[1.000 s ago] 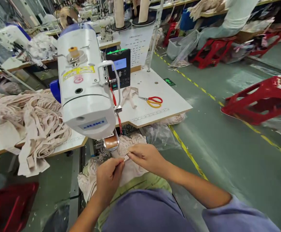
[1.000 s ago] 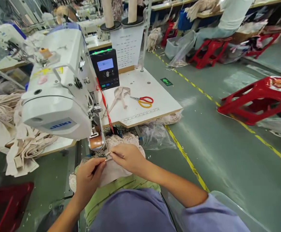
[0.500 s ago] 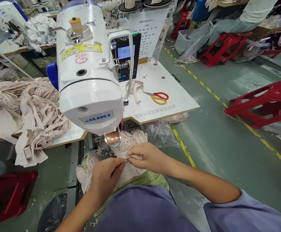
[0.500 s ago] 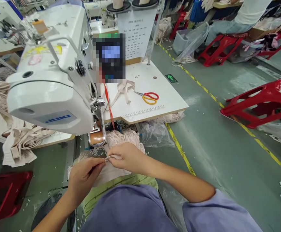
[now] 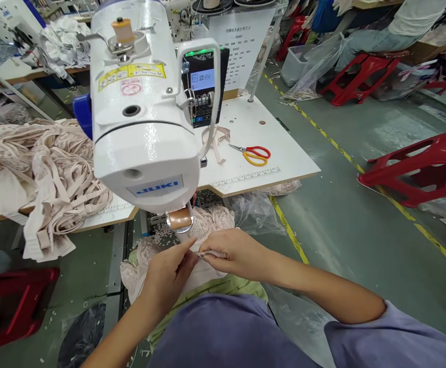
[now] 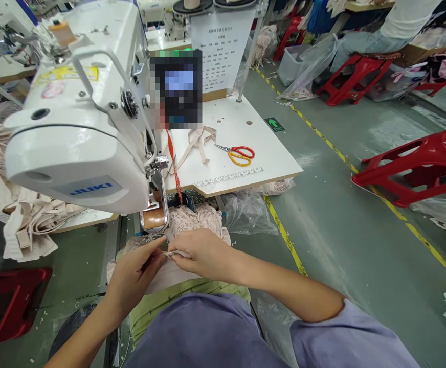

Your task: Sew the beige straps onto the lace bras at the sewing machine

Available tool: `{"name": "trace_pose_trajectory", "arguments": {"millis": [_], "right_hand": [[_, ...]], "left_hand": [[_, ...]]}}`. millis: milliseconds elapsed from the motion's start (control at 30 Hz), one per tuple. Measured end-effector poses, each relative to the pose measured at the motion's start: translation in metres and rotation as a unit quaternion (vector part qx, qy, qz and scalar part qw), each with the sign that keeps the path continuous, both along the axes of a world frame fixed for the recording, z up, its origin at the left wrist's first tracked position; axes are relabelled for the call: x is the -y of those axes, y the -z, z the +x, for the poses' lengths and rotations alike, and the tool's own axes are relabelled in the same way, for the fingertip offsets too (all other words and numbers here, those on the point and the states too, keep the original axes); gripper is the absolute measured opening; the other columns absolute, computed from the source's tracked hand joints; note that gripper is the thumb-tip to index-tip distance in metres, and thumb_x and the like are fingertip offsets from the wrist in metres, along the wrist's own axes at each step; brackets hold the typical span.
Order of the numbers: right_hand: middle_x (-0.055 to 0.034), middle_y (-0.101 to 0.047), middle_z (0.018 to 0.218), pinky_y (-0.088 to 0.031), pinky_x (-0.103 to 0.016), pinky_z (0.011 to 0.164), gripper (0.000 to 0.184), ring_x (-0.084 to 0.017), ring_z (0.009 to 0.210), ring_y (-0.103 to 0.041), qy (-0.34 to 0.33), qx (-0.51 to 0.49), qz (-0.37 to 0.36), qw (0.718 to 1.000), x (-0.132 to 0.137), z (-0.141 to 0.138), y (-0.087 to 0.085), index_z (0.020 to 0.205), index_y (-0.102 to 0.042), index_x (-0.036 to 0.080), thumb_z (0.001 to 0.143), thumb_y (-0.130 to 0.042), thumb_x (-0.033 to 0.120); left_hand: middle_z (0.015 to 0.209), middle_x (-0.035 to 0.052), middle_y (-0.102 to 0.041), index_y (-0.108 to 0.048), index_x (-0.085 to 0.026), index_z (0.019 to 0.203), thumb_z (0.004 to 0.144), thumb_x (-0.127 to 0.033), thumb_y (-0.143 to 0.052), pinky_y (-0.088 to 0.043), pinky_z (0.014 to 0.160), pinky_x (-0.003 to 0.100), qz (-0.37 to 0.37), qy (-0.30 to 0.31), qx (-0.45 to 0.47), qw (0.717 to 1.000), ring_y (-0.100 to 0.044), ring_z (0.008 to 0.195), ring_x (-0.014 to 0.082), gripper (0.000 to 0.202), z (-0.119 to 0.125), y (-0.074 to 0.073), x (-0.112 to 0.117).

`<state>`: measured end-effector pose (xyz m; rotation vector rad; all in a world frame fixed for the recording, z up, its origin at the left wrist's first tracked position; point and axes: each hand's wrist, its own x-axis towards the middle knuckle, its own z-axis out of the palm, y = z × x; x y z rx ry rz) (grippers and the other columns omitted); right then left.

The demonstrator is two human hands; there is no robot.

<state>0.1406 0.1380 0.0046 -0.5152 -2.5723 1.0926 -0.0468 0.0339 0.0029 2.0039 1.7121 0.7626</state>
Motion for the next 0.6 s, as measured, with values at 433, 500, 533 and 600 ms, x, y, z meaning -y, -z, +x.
{"name": "trace_pose_trajectory", "arguments": {"millis": [433,500,533,600], "right_hand": [[-0.0013,-0.062,0.074,-0.038,-0.024,0.064,0.011,-0.014,0.07,-0.055,0.085,-0.099,0.008,0.991,-0.002,-0.016,-0.003,0.083,-0.066,0.018,0.089,-0.057,0.019],[0.0004,-0.06,0.071,-0.034,-0.024,0.063,0.009,-0.012,0.068,-0.052,0.073,-0.078,-0.005,0.994,-0.015,-0.028,-0.006,0.079,-0.065,0.018,0.085,-0.059,0.018],[0.0009,-0.059,0.071,-0.032,-0.024,0.062,0.009,-0.012,0.067,-0.051,0.065,-0.058,-0.011,0.996,-0.023,-0.034,-0.008,0.077,-0.064,0.018,0.085,-0.059,0.018],[0.0018,-0.056,0.068,-0.027,-0.025,0.06,0.015,-0.011,0.064,-0.046,0.054,-0.005,-0.006,0.999,-0.038,-0.046,-0.012,0.071,-0.059,0.017,0.085,-0.057,0.018]], "left_hand": [[0.072,0.0003,-0.066,-0.06,-0.019,0.087,0.1,-0.024,-0.043,-0.04,0.056,0.025,0.052,-0.056,-0.032,0.997,-0.061,0.063,0.0151,0.022,0.008,0.0,-0.003],[0.075,-0.0017,-0.07,-0.062,-0.021,0.093,0.099,-0.027,-0.047,-0.041,0.055,0.021,0.034,-0.105,0.005,0.994,-0.064,0.063,0.0125,0.018,0.003,0.0,-0.007],[0.074,-0.0026,-0.07,-0.063,-0.021,0.098,0.099,-0.028,-0.049,-0.04,0.054,0.021,0.035,-0.131,-0.001,0.991,-0.064,0.061,0.012,0.016,-0.002,0.001,-0.008],[0.066,-0.0034,-0.068,-0.064,-0.021,0.108,0.097,-0.03,-0.052,-0.036,0.05,0.022,0.066,-0.15,-0.072,0.984,-0.062,0.056,0.0125,0.018,-0.014,0.006,-0.012]]}}
